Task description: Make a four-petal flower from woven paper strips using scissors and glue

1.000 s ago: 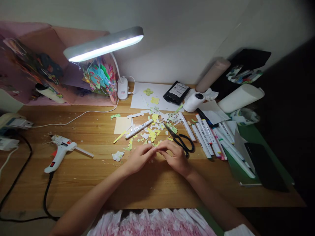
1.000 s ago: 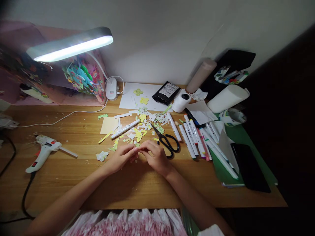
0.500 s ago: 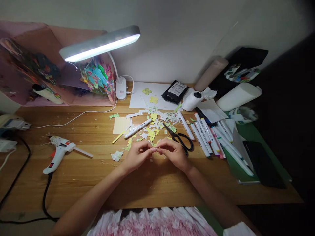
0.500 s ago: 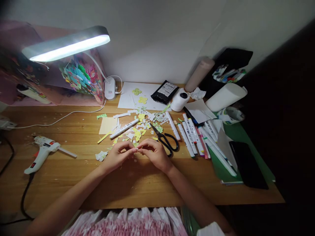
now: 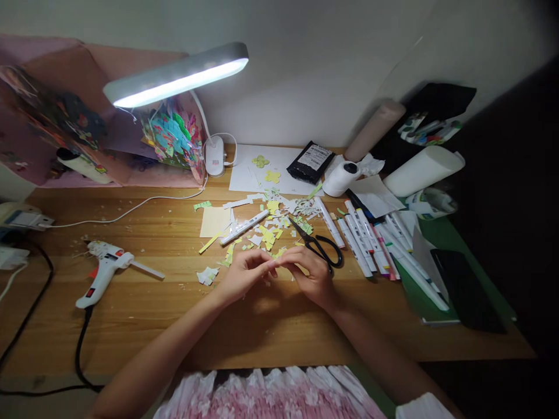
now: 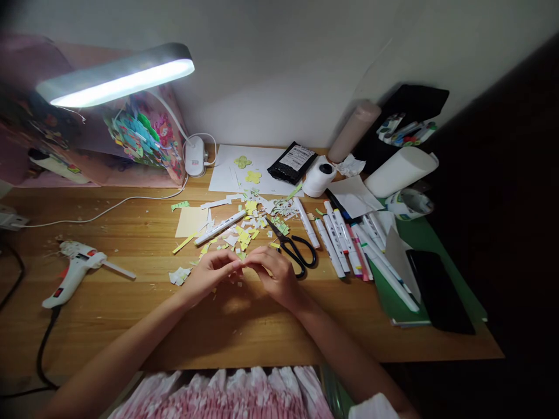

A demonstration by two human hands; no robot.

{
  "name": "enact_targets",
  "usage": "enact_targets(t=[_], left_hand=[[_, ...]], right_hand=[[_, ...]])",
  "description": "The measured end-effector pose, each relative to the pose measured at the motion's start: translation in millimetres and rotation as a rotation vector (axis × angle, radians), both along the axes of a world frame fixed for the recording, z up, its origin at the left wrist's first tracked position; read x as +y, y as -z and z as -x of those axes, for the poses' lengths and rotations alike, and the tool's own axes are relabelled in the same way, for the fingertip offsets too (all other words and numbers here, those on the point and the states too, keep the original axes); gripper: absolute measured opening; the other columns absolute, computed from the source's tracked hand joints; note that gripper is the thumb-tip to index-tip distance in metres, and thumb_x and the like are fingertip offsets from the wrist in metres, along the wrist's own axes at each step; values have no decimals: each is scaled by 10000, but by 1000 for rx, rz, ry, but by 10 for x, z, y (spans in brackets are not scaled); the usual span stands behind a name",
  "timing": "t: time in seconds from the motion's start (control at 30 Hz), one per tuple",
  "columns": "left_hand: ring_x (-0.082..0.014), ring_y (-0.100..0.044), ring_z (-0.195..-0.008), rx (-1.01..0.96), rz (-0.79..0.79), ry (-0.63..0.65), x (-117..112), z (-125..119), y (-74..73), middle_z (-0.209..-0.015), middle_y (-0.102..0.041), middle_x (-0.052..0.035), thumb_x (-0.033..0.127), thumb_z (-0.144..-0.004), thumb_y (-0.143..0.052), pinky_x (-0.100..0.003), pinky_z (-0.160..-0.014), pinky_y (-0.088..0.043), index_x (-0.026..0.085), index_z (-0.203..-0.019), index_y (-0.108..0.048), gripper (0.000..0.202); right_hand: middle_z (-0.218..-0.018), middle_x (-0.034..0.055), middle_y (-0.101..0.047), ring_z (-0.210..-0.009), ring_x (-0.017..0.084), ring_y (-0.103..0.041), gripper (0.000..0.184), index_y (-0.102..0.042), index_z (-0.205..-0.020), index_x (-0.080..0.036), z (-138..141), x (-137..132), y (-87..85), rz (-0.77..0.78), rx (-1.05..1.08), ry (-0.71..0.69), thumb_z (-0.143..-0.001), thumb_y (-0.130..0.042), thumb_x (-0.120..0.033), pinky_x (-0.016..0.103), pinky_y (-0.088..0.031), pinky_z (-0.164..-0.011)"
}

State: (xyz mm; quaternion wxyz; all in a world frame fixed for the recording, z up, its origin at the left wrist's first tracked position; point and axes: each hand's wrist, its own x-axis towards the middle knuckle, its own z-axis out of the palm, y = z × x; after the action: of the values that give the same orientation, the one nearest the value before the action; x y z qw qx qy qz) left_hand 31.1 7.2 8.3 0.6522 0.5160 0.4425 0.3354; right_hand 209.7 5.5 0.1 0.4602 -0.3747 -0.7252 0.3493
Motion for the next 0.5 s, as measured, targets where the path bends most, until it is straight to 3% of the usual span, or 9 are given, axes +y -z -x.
enact_targets(t=[0.13,0.27,0.5], left_hand=[[-90,-550,-516,-29,47,-26,18,5,32,-647,-646,-24,455,-751,-649,-222,-522,-482,120,-770,-627,336],[-97,-567,-516,-6,43,-57,16,-3,44,-664,-658,-32,444,-740,-664,-231,-514,-499,118,-779,-643,329],[-127,-594,-586,121,-88,-65,-28,3,39,-735,-678,-66,412,-794,-616,-236,-531,-500,121,-814,-671,297]], right_hand=[[-835,37,-679,-797,181,-630,159,-666,-932,-251,-2,3,-10,-39,-44,11,-842,-592,-142,318,-497,-718],[-802,37,-677,-761,187,-626,78,-673,-875,-239,5,19,2,43,-44,43,-821,-633,-200,326,-499,-693],[-764,33,-655,-733,186,-612,51,-664,-800,-225,22,29,32,100,-29,78,-824,-622,-207,329,-493,-682]])
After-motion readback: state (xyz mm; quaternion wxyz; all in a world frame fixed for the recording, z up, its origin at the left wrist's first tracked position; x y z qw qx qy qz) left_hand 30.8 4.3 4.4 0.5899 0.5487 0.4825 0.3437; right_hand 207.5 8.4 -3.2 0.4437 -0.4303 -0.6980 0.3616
